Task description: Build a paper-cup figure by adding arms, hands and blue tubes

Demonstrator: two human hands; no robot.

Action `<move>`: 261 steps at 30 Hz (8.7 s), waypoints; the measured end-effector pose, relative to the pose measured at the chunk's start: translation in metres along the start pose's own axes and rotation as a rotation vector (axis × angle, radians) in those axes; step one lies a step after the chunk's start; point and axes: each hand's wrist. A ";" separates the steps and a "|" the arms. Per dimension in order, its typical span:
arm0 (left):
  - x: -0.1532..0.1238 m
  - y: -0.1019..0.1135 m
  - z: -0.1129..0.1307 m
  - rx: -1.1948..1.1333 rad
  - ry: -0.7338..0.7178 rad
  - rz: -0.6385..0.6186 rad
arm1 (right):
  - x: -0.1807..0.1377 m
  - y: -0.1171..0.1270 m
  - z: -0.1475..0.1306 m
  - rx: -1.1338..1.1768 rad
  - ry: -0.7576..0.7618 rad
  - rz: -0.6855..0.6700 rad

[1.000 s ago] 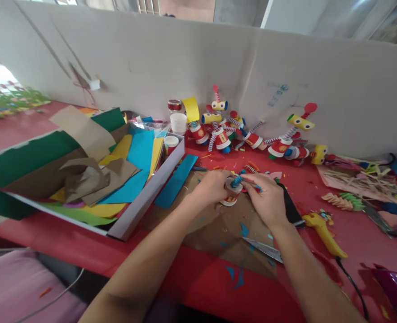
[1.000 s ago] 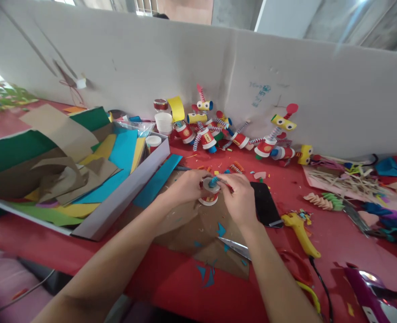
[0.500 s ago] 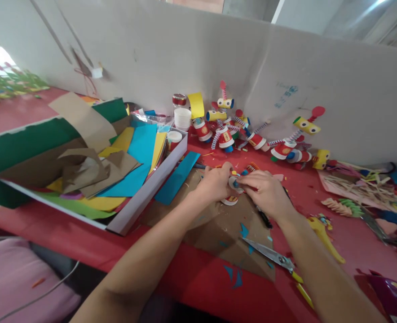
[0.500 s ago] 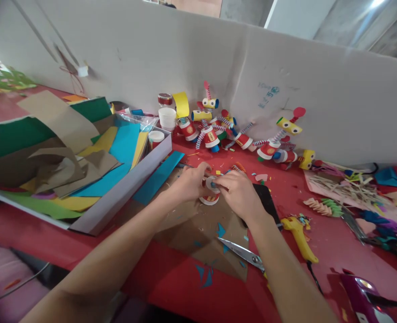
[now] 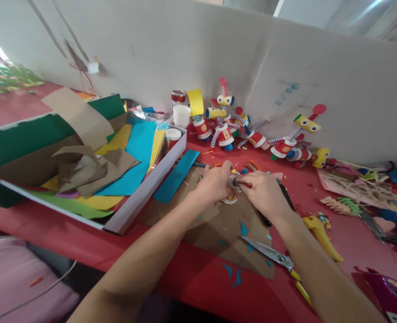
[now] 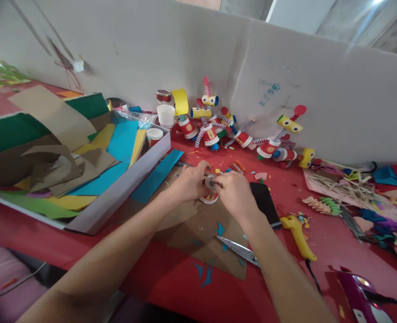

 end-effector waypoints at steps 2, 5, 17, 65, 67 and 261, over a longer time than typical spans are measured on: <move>0.000 -0.001 0.000 0.007 -0.003 0.008 | 0.000 0.000 0.000 -0.002 -0.012 -0.006; 0.000 0.000 0.000 0.015 0.001 0.006 | 0.002 0.001 0.001 -0.006 0.008 -0.047; -0.006 0.008 0.006 0.045 0.001 -0.004 | -0.009 0.000 -0.004 0.161 -0.041 0.150; 0.007 -0.002 -0.004 -0.140 -0.289 0.165 | -0.051 -0.039 -0.011 0.099 -0.114 0.508; 0.009 -0.002 -0.005 -0.175 -0.266 0.162 | -0.050 -0.039 -0.012 0.098 -0.114 0.510; -0.014 -0.016 -0.011 0.016 -0.140 0.278 | -0.061 -0.034 -0.013 0.610 -0.576 0.732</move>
Point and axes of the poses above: each hand's wrist, its own x-axis towards the middle knuckle, its own y-axis out of the back of the hand, z = x × y, and after that the axes turned 6 degrees about y, right-handed
